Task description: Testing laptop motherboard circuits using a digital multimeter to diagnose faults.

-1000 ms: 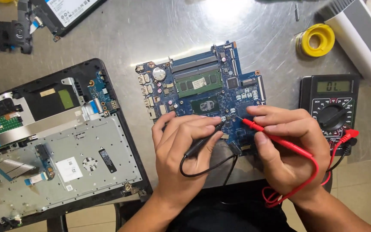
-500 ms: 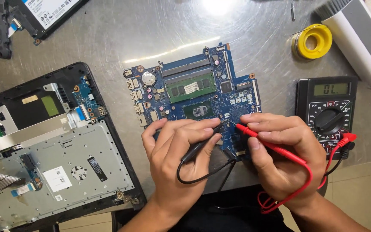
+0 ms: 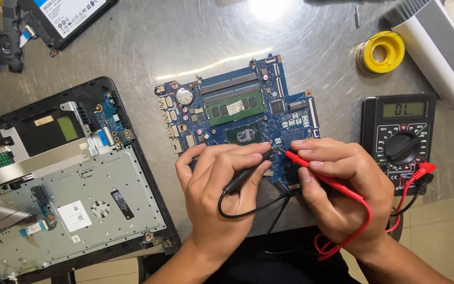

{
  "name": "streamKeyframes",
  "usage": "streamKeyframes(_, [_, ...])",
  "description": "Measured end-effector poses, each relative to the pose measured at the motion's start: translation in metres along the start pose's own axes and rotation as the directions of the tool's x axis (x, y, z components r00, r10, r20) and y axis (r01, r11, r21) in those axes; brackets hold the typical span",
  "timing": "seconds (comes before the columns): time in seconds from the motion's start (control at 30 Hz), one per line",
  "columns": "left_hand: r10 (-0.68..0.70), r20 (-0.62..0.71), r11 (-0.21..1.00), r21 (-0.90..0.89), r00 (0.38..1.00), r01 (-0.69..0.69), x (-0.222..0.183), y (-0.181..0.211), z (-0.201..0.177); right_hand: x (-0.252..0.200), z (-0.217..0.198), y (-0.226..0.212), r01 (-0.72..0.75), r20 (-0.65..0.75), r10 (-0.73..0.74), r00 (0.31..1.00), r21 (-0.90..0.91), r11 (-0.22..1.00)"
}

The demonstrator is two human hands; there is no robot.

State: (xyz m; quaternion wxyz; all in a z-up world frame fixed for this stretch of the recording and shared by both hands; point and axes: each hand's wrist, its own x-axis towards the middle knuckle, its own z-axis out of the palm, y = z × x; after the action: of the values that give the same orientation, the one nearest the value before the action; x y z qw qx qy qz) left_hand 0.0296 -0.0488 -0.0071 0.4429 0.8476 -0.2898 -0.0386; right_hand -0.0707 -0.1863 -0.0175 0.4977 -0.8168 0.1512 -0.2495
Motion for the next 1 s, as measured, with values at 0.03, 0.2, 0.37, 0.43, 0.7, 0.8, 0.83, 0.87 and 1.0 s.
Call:
streamKeyframes(0.03, [-0.004,0.001,1.000,0.004,1.000,0.004,0.0001,0.0002,0.0000,0.0003,-0.0002,-0.0001,0.011,0.004,-0.011,1.000,-0.009,1.000])
streamKeyframes(0.2, [-0.008,0.006,1.000,0.010,1.000,0.008,-0.0001,0.0009,0.0004,0.0027,-0.0005,-0.0029,0.033,0.004,-0.033,0.999,-0.036,0.999])
streamKeyframes(0.37, [-0.025,0.006,0.999,0.030,1.000,0.025,-0.0015,0.0001,0.0018,0.0016,-0.0012,-0.0011,0.039,0.007,-0.039,0.999,-0.024,0.999])
streamKeyframes(0.43, [-0.028,0.010,0.999,0.036,1.000,0.028,-0.0020,-0.0004,0.0021,0.0021,-0.0014,-0.0010,0.047,0.008,-0.047,0.999,-0.033,0.998])
streamKeyframes(0.7, [-0.028,0.011,0.998,0.047,1.000,0.028,-0.0015,0.0001,0.0020,0.0041,-0.0021,-0.0021,0.065,0.012,-0.065,0.998,-0.040,0.997])
streamKeyframes(0.8, [-0.030,0.008,0.998,0.053,1.000,0.029,-0.0016,-0.0001,0.0019,0.0044,-0.0022,-0.0025,0.066,0.019,-0.065,0.998,-0.064,0.996])
streamKeyframes(0.83, [-0.029,0.010,0.998,0.055,1.000,0.029,-0.0016,-0.0002,0.0019,0.0042,-0.0021,-0.0023,0.067,0.016,-0.066,0.998,-0.057,0.996])
streamKeyframes(0.87, [-0.029,0.013,0.998,0.056,1.000,0.028,-0.0016,-0.0003,0.0019,0.0039,-0.0020,-0.0021,0.068,0.013,-0.067,0.998,-0.051,0.996])
streamKeyframes(1.0, [-0.028,0.012,0.999,0.047,1.000,0.027,-0.0016,0.0003,0.0019,0.0039,-0.0019,-0.0018,0.068,0.006,-0.068,0.998,-0.044,0.997])
